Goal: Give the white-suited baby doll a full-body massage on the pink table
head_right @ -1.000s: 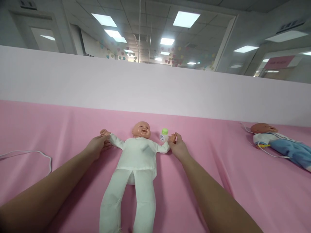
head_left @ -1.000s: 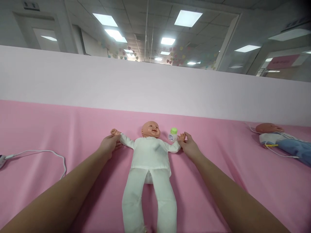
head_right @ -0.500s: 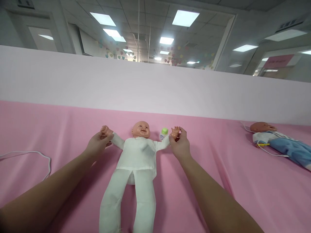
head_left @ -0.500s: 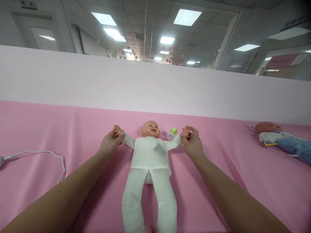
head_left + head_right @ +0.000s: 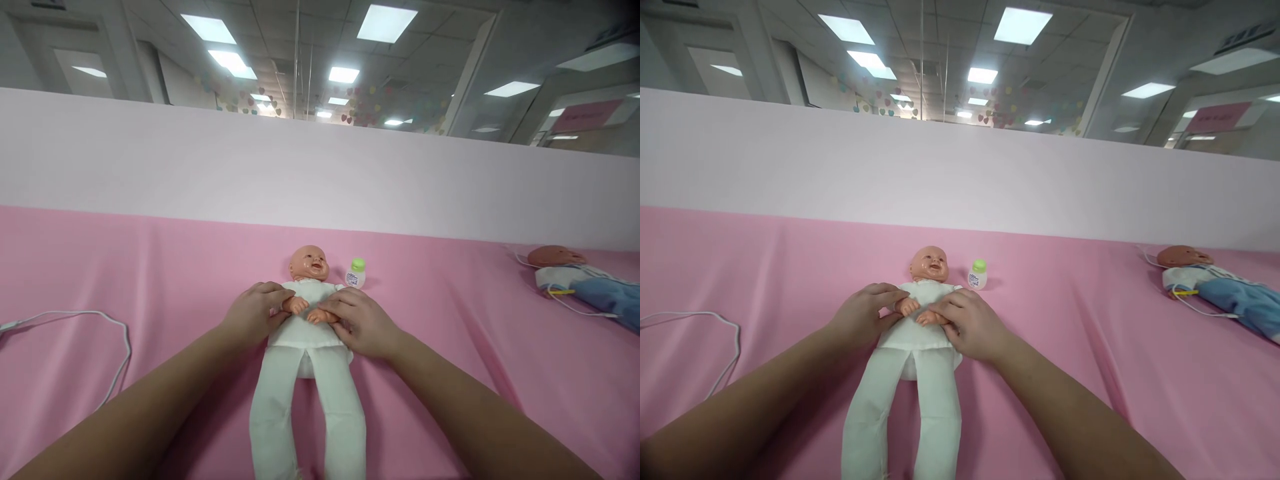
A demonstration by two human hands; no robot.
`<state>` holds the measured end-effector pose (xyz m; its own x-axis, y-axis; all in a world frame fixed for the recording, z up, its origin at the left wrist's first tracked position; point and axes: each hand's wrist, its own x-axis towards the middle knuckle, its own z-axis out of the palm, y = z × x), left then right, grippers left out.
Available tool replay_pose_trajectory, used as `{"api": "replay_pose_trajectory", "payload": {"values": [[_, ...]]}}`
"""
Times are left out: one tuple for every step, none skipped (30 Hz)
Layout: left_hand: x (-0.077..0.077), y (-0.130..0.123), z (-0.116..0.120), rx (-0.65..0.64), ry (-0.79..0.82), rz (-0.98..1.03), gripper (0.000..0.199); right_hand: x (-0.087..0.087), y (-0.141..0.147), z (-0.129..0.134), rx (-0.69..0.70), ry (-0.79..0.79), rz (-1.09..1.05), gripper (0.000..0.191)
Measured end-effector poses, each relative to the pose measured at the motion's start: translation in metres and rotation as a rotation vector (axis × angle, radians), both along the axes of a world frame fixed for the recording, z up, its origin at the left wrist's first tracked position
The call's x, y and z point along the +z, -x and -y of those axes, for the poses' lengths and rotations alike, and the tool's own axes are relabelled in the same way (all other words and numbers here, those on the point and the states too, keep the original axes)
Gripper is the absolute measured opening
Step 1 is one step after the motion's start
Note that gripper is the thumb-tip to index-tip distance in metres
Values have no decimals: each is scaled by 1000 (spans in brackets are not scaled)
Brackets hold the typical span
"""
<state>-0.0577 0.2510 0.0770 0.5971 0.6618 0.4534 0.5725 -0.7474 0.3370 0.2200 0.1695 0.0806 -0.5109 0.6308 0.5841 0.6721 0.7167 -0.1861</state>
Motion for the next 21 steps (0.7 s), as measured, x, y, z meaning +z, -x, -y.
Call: {"api": "replay_pose_trajectory", "payload": {"values": [[-1,1,-1,-3,-8,-18,32,1,1,0,-2,14,16,37],[-1,1,-2,-5,-13,-31,33,1,3,1,-8,29,21,36],[-1,1,-2,-6,-15,-36,33,1,4,1,-19,43,19,36],[-1,2,-2,-6,-12,-35,33,0,5,1,-33,52,9,36],[0,2,-1,-3,-5,-30,33,-1,5,1,-47,55,-9,36],[1,2,-1,1,4,-20,33,-2,5,0,-58,55,-31,36],[2,2,0,5,14,-7,32,-3,3,0,-69,56,-61,35],[3,2,0,11,28,8,32,-4,1,-1,-87,59,-101,35],[4,3,0,24,49,25,32,-5,-4,-3,-119,65,-158,34],[4,4,-1,52,77,52,33,-5,-9,-4,-164,72,-234,34],[4,5,-3,94,112,94,34,-6,-16,-6,-225,77,-329,37],[3,7,-6,145,161,149,34,-6,-25,-9,-301,84,-436,41],[1,9,-10,201,222,221,33,-7,-34,-13,-386,97,-543,46],[-1,12,-16,255,293,314,32,-9,-43,-16,-475,120,-640,52],[-4,16,-22,295,374,424,33,-10,-52,-21,-566,161,-715,58],[-7,20,-29,321,460,544,34,-12,-61,-25,-650,216,-766,64],[-10,24,-37,338,548,668,35,-15,-69,-29,-723,280,-802,69],[-13,28,-44,357,631,789,35,-18,-76,-34,-778,348,-829,73],[-15,31,-51,391,705,900,32,-21,-81,-37,-815,419,-851,77],[-17,34,-57,437,771,992,29,-24,-86,-41,-839,492,-867,81],[-17,35,-62,493,827,1063,26,-27,-89,-43,-852,563,-872,85]]}}
